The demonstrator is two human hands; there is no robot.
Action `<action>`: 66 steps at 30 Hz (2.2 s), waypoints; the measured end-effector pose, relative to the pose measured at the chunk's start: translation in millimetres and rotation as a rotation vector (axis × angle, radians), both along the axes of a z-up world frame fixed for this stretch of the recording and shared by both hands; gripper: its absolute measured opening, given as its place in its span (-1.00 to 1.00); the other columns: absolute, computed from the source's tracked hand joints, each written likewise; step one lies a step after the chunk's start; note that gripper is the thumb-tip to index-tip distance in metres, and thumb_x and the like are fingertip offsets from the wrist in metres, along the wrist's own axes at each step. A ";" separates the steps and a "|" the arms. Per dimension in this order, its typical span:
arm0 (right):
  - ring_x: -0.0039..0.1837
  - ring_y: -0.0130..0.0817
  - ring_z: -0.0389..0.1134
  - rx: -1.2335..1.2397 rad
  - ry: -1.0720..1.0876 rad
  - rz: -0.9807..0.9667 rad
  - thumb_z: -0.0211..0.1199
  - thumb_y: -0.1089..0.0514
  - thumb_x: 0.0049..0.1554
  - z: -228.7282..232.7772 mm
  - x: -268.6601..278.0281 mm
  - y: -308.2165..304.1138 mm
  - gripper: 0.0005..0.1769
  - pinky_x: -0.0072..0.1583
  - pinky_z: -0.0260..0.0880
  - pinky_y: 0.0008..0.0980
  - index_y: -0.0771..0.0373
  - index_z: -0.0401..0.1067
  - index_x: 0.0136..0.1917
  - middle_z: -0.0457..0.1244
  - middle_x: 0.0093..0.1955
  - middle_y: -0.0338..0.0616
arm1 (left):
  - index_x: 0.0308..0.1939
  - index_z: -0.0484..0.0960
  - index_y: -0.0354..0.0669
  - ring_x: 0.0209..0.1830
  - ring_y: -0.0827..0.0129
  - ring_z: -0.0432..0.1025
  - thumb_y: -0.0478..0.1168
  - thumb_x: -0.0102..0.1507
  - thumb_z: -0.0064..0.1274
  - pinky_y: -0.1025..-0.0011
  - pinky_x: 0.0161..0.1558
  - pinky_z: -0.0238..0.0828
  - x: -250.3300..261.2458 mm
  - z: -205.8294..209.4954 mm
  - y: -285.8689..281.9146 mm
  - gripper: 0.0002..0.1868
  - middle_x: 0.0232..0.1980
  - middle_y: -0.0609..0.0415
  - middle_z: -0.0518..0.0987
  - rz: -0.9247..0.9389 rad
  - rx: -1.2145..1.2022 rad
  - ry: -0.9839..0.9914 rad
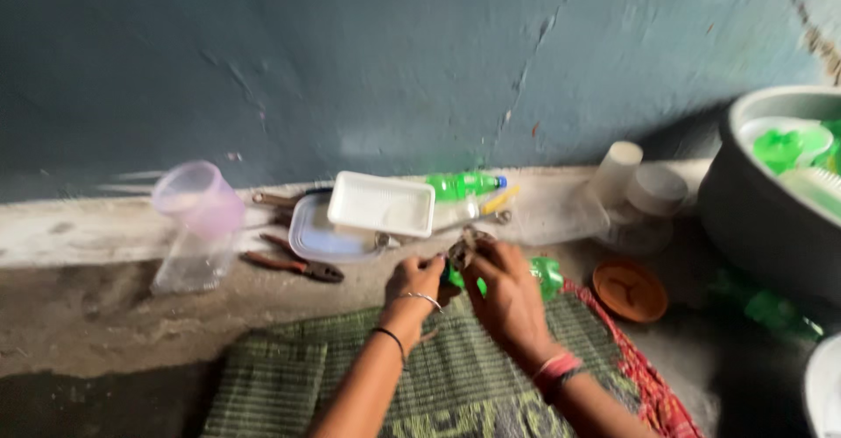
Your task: The person scrubs various plastic items, including a green bottle, a brown bowl, a white container, and a plastic lid, using a small brush. They wipe the items with a cloth and place them into a large metal basin filled with water and other green bottles.
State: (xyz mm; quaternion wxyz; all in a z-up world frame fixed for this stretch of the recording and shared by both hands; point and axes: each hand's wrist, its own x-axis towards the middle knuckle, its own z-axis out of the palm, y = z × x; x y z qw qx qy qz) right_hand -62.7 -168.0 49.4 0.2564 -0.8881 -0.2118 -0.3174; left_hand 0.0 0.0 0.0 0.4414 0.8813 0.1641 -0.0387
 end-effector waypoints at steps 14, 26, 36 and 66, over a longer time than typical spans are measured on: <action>0.03 0.04 0.24 0.078 0.053 -0.215 0.09 0.02 0.22 36.5 -7.3 11.0 -0.74 0.14 0.15 0.00 0.26 0.42 -0.04 0.23 -0.06 0.08 | -0.04 0.64 -0.27 -0.35 0.24 0.66 -0.01 0.27 0.15 0.38 -0.38 0.56 -47.9 71.5 -11.9 -0.62 -0.12 -0.16 0.71 0.032 -0.543 0.031; 0.19 -0.04 0.29 -0.073 0.065 -0.011 0.06 0.05 0.26 -48.7 -21.6 23.3 -0.69 0.42 -0.04 0.13 0.22 0.45 0.16 0.30 0.04 -0.02 | 0.03 0.75 -0.09 -0.16 0.13 0.58 -0.01 0.31 0.20 0.30 -0.18 0.49 -38.2 -59.2 -6.4 -0.68 -0.07 -0.11 0.73 -0.018 -0.037 -0.067; 0.08 -0.13 0.33 0.008 0.299 -0.198 0.09 -0.03 0.25 -80.0 -0.7 1.4 -0.73 0.35 0.06 0.08 0.14 0.51 -0.05 0.34 0.00 -0.10 | 0.04 0.65 -0.10 -0.26 0.19 0.67 -0.08 0.31 0.12 0.38 -0.33 0.66 -46.0 -62.6 -6.0 -0.72 -0.05 -0.04 0.68 0.121 -0.538 0.223; 0.09 -0.02 0.33 -0.063 0.247 -0.387 0.06 0.03 0.29 -113.3 -23.9 -67.8 -0.73 0.21 0.17 -0.01 0.20 0.41 0.14 0.31 -0.01 -0.02 | 0.05 0.63 -0.30 -0.43 0.30 0.65 -0.13 0.34 0.07 0.38 -0.44 0.59 -33.1 -21.9 4.4 -0.68 -0.18 -0.07 0.71 -0.126 -0.511 0.297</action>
